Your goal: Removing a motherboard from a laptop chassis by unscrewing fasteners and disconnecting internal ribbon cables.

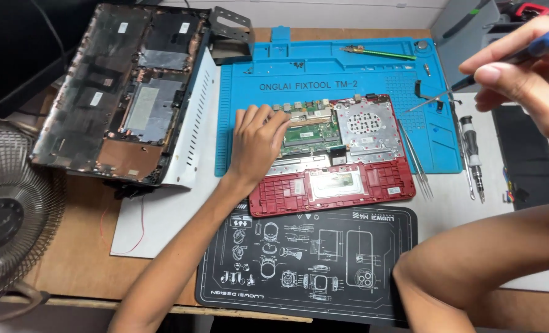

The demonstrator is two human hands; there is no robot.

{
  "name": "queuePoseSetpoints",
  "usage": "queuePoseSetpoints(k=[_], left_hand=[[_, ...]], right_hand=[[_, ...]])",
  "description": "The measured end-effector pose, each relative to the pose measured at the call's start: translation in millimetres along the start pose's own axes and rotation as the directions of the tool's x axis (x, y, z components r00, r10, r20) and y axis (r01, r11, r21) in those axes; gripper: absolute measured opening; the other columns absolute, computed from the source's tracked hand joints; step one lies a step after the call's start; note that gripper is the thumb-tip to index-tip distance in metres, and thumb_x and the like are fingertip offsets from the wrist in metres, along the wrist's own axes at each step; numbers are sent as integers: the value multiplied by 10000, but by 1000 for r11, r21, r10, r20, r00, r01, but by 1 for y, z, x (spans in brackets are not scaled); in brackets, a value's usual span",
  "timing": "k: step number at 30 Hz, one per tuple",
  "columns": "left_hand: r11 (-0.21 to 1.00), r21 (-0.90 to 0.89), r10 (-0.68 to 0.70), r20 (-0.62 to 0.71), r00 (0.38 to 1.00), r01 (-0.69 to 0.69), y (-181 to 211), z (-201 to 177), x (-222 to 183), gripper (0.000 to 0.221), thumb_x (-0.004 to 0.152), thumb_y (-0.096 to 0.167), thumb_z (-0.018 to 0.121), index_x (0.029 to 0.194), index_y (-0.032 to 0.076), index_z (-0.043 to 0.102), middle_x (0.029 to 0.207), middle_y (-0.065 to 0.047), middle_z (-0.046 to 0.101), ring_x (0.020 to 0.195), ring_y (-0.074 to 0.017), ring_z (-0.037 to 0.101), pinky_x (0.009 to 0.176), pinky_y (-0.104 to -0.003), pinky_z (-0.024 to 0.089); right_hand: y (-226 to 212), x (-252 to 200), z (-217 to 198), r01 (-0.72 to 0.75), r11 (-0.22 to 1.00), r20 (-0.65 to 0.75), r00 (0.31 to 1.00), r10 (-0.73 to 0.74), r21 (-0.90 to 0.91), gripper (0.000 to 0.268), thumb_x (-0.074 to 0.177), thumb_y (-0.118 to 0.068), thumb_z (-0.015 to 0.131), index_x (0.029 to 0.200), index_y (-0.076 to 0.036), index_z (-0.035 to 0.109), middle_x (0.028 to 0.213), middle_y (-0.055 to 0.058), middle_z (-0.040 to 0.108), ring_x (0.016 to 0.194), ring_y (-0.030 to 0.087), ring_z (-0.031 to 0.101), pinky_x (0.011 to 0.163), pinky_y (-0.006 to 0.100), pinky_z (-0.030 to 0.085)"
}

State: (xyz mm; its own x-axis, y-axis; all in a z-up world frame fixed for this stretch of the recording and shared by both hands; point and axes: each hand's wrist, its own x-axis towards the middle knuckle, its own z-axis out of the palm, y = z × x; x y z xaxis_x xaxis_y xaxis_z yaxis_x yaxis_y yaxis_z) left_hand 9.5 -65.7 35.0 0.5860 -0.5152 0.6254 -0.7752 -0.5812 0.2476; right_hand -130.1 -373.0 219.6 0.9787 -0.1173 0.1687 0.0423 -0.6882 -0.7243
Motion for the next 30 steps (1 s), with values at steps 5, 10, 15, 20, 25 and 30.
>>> queuePoseSetpoints(k=[5, 10, 15, 20, 25, 30], left_hand=[[989, 40, 141, 15, 990, -141, 14, 60, 51, 105, 957, 147, 762, 945, 115, 663, 846, -51, 535, 798, -244, 462, 746, -386, 360], [988, -107, 130, 188, 974, -111, 40, 141, 108, 69, 934, 106, 679, 884, 90, 724, 1010, -155, 727, 952, -342, 608, 857, -481, 425], [991, -40, 134, 180, 975, -129, 57, 207, 152, 271, 710, -182, 667, 603, 56, 595, 926, -230, 729, 843, -427, 676, 900, -588, 515], [992, -15, 128, 157, 979, -127, 60, 253, 167, 299, 703, -206, 578, 557, -18, 396, 861, -244, 680, 644, -335, 569, 913, -591, 543], [967, 110, 211, 154, 965, -229, 57, 266, 168, 140, 737, -163, 710, 653, -58, 673, 862, -236, 704, 615, -349, 660, 732, -519, 604], [988, -97, 134, 180, 974, -118, 51, 252, 165, 159, 801, -194, 600, 742, -53, 640, 746, -194, 619, 552, -306, 590, 561, -458, 576]], right_hand=[[7, -9, -14, 26, 1000, -49, 998, -27, -15, 154, 1237, 10, 546, 1295, 140, 605, 1069, 235, 613, 909, 282, 647, 921, 355, 580], [0, -10, -16, -11, 1000, -103, 995, 12, 18, 143, 1260, -78, 563, 1284, 42, 636, 1125, 146, 632, 944, 204, 642, 948, 298, 580], [-14, -12, -18, -6, 1000, -119, 993, 5, -9, 100, 1249, -35, 577, 1251, 42, 641, 1116, 144, 642, 910, 198, 661, 920, 274, 548], [-14, -10, -18, 8, 999, -123, 992, -13, -37, 77, 1242, -2, 582, 1254, 52, 637, 1149, 144, 657, 903, 205, 675, 913, 270, 534], [-20, -8, -13, 13, 1000, -140, 990, -10, 26, 67, 1234, 9, 581, 1253, 38, 639, 1169, 131, 644, 943, 179, 644, 926, 267, 569], [-28, -10, -13, 23, 999, -136, 990, -29, -46, 76, 1239, 25, 584, 1261, 48, 653, 1111, 139, 643, 923, 194, 671, 910, 270, 519]])
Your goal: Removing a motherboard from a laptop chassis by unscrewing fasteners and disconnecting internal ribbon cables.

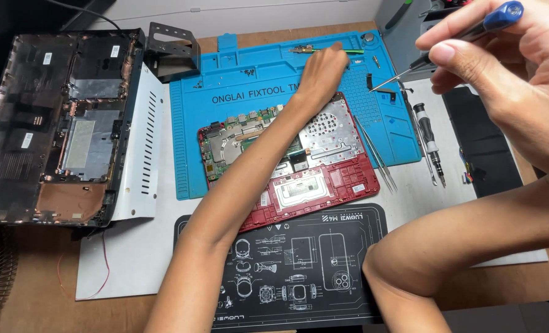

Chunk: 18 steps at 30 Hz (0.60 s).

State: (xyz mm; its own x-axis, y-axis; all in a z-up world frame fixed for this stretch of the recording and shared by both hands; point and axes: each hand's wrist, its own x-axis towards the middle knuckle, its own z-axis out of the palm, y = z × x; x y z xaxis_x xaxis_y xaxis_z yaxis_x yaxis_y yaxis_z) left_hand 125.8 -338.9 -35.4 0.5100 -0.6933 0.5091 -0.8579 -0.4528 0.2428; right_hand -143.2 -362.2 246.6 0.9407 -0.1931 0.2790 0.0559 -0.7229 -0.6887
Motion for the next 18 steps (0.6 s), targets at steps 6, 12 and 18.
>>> queuePoseSetpoints(k=[6, 12, 18], left_hand=[[982, -189, -17, 5, 1000, 18, -1, -19, -8, 289, 754, -291, 581, 850, -54, 714, 856, -181, 662, 607, -314, 646, 453, -412, 543], [996, -62, 62, 61, 996, -58, 6, -28, -12, 121, 860, -103, 668, 934, -29, 729, 1052, -258, 666, 780, -396, 673, 657, -512, 600], [998, -48, 45, 82, 996, -41, 8, -27, -14, 282, 915, 14, 656, 642, -45, 618, 1174, -297, 652, 890, -432, 675, 773, -542, 605]], right_hand=[[1, 0, 3, -14, 999, -4, 1000, 14, 32, 77, 1234, 31, 576, 1264, 51, 645, 1149, 142, 639, 927, 195, 650, 912, 275, 552], [-1, 2, 6, -21, 1000, 7, 1000, 21, 17, 80, 1220, 17, 585, 1250, 43, 655, 1078, 138, 626, 913, 198, 666, 881, 271, 550], [12, 1, 6, -18, 999, 14, 1000, 18, 40, 74, 1222, -18, 594, 1241, 43, 631, 1125, 140, 632, 886, 202, 659, 883, 262, 535]])
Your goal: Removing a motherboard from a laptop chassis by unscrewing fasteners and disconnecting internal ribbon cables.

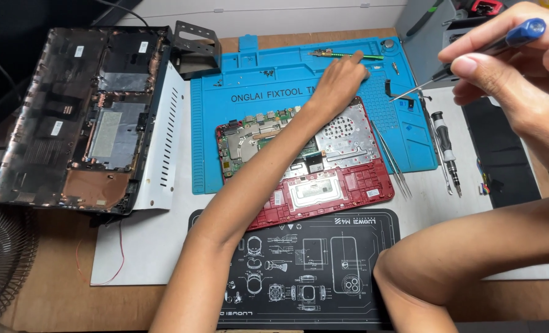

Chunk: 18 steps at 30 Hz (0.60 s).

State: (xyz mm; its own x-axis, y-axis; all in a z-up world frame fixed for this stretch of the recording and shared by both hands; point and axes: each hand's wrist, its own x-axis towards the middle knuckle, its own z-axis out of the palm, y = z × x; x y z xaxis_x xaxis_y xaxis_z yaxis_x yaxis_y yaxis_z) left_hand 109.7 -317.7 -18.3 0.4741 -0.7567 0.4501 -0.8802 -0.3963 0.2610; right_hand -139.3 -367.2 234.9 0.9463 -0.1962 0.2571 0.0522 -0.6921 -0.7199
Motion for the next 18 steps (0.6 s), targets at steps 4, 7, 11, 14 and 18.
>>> queuePoseSetpoints(k=[4, 7, 11, 14, 18], left_hand=[[999, -38, -23, 30, 999, 25, -2, 5, 0, 264, 957, 120, 648, 846, -111, 710, 1212, -289, 642, 1001, -455, 666, 863, -558, 582], [995, -78, -65, 46, 997, 69, -3, 11, 2, 317, 984, 182, 630, 974, -132, 672, 1213, -280, 647, 1035, -446, 661, 910, -562, 560], [1000, 7, 22, 6, 1000, -22, -8, 13, 1, 251, 947, 50, 631, 721, -44, 687, 1155, -276, 654, 927, -446, 670, 747, -524, 593], [997, 45, 70, -40, 997, -68, -8, 12, -2, 183, 870, -30, 694, 689, -13, 684, 1106, -267, 654, 879, -442, 663, 718, -528, 589], [999, 19, 50, -35, 998, -49, -7, 13, -2, 257, 890, 12, 679, 635, -6, 652, 1149, -281, 656, 911, -441, 675, 759, -527, 599]], right_hand=[[6, 1, 0, 8, 1000, 8, 1000, -8, -18, 110, 1231, -27, 591, 1257, 73, 628, 1087, 168, 623, 852, 234, 661, 853, 296, 562], [3, 1, 0, 12, 999, 12, 1000, -12, -31, 121, 1235, -32, 589, 1264, 78, 632, 1088, 176, 634, 851, 240, 663, 851, 301, 562], [0, 0, -1, 3, 999, 0, 1000, -3, -33, 108, 1231, -20, 599, 1248, 76, 644, 1094, 174, 638, 850, 235, 659, 844, 296, 556], [4, 2, -1, 9, 1000, 13, 1000, -8, -30, 109, 1231, -18, 599, 1251, 81, 640, 1108, 181, 645, 850, 241, 660, 849, 302, 562], [3, 1, -1, 23, 998, 26, 999, -22, -52, 115, 1240, -19, 596, 1267, 84, 639, 1087, 188, 638, 863, 250, 667, 854, 312, 564]])
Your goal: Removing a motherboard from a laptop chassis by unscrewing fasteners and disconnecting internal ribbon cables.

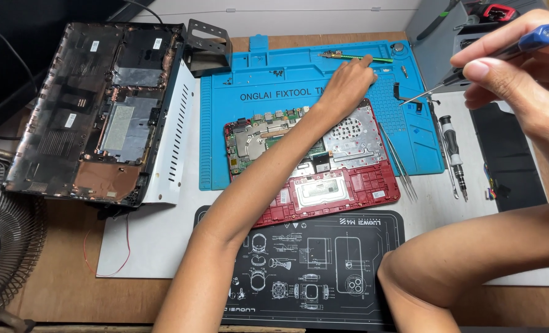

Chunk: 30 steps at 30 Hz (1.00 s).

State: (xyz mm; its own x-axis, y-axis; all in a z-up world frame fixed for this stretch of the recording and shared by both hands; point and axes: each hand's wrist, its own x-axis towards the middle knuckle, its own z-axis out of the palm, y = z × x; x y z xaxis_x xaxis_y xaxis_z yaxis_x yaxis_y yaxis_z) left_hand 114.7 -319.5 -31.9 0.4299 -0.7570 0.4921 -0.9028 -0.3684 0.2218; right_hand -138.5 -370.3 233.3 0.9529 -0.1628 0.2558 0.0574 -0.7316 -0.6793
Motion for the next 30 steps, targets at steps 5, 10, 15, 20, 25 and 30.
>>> queuePoseSetpoints(k=[5, 10, 15, 20, 25, 30], left_hand=[[998, 65, 20, -11, 1000, -19, 1, -6, -2, 356, 736, -143, 704, 531, 22, 463, 1159, -314, 657, 897, -413, 676, 726, -477, 619], [972, -217, -24, 298, 954, 92, 9, -60, -16, 539, 711, -230, 524, 663, 122, 118, 838, -134, 491, 599, -211, 320, 493, -423, 218], [877, -332, -204, 397, 895, 347, -7, -124, -46, 297, 962, 79, 614, 1251, 68, 681, 1361, -182, 621, 1273, -329, 564, 1065, -512, 460], [832, -294, -377, 323, 868, 471, -43, -159, -98, 364, 995, 181, 610, 1353, 115, 631, 1352, -170, 601, 1346, -363, 488, 1105, -564, 417], [913, -177, -382, -58, 922, 367, -60, -162, -155, 246, 1022, 195, 582, 1166, 65, 733, 977, -83, 630, 944, -288, 651, 821, -450, 512], [926, -134, -374, -180, 910, 354, -28, -179, -190, 204, 1003, 161, 615, 1142, 71, 734, 999, -60, 613, 937, -240, 574, 827, -380, 467]], right_hand=[[0, 0, 0, -13, 1000, -5, 1000, 14, 29, 98, 1216, -26, 604, 1257, 60, 626, 1110, 164, 642, 859, 237, 667, 868, 295, 554], [5, 0, -1, -2, 1000, 4, 1000, 2, 9, 117, 1224, -28, 606, 1272, 75, 635, 1088, 182, 637, 861, 255, 669, 860, 308, 563], [3, 0, 0, -14, 1000, 6, 1000, 14, 2, 112, 1216, -37, 613, 1257, 63, 642, 1072, 170, 642, 860, 243, 667, 864, 306, 560], [5, 6, 6, 14, 998, 51, 999, -11, -58, 134, 1215, -41, 608, 1254, 79, 653, 995, 192, 639, 845, 261, 672, 846, 328, 564], [26, 13, 13, -6, 998, 56, 998, 9, -59, 189, 1243, -82, 588, 1334, 77, 632, 1090, 221, 632, 887, 302, 659, 868, 365, 570], [36, 17, 20, 27, 999, 45, 999, -25, -36, 208, 1273, -64, 567, 1392, 100, 614, 1111, 236, 615, 944, 310, 645, 874, 369, 563]])
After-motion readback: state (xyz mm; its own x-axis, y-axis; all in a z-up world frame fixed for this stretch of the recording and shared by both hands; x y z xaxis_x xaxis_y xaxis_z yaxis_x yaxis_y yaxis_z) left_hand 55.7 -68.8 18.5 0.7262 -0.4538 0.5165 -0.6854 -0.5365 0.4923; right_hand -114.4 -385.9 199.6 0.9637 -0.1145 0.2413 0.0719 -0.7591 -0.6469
